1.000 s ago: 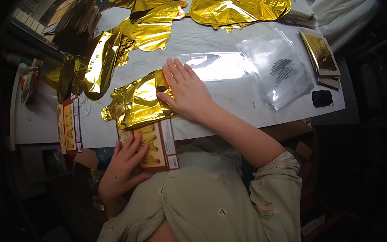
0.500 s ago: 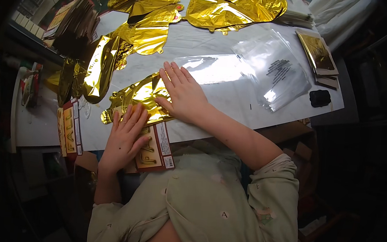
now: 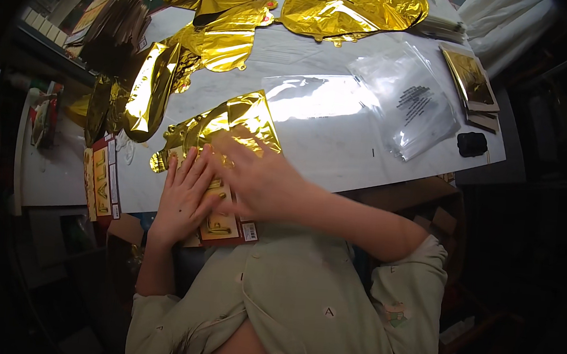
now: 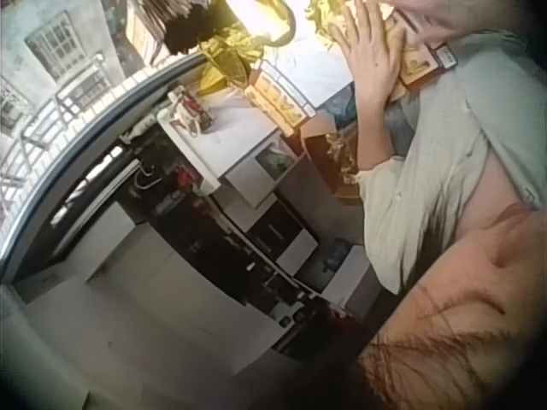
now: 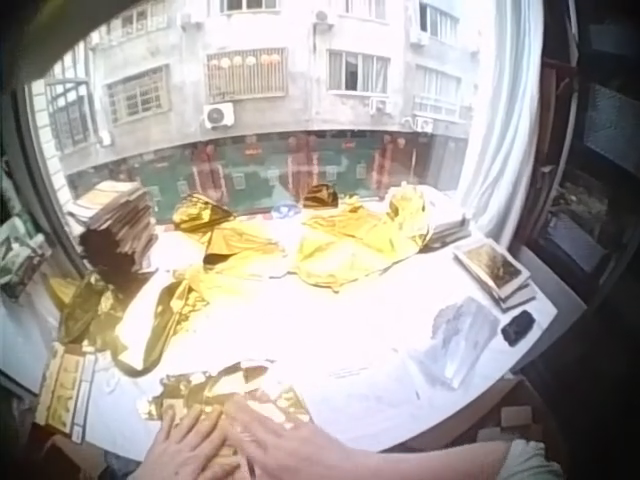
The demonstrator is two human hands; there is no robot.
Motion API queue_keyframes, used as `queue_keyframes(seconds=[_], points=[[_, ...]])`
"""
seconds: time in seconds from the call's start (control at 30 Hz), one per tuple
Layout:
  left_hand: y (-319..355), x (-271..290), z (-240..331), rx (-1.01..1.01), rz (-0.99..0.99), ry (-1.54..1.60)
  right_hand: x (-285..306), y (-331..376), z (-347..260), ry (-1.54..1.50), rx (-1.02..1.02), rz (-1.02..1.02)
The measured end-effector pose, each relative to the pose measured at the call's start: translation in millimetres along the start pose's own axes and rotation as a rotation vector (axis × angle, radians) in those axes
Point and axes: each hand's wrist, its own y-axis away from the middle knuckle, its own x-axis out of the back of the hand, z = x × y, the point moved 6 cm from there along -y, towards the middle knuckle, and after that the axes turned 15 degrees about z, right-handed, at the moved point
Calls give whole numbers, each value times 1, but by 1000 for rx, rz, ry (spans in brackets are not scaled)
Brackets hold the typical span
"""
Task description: Folding a gold foil balloon and placing it into a plastic sleeve with a cardboard insert.
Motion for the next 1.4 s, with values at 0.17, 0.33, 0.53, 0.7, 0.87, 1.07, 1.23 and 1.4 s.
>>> queue_keyframes(seconds=[0.17,0.33,0.53,0.7,0.87,1.07,1.23,1.4], points=[[-3,7,-1,9,-8,11,-29,44,-44,216,345,36],[-8,16,0,-8,-16,10,-21,58,-56,180,373,95],[-17,21,-5,-18,-65,57,40,57,-75,-4,422,180],[-16,23,-7,-4,-11,99,131,73,-29,-465,-48,455],[-15,19,-10,-40,143,78,141,124,29,140,-281,1133],[-14,15,-14,-44,160,95,71,39,33,-37,47,321],[-12,11,-18,-13,234,142,39,39,51,-72,-23,74],[-11,11,-19,57,246,209,45,22,65,-156,-136,-43]])
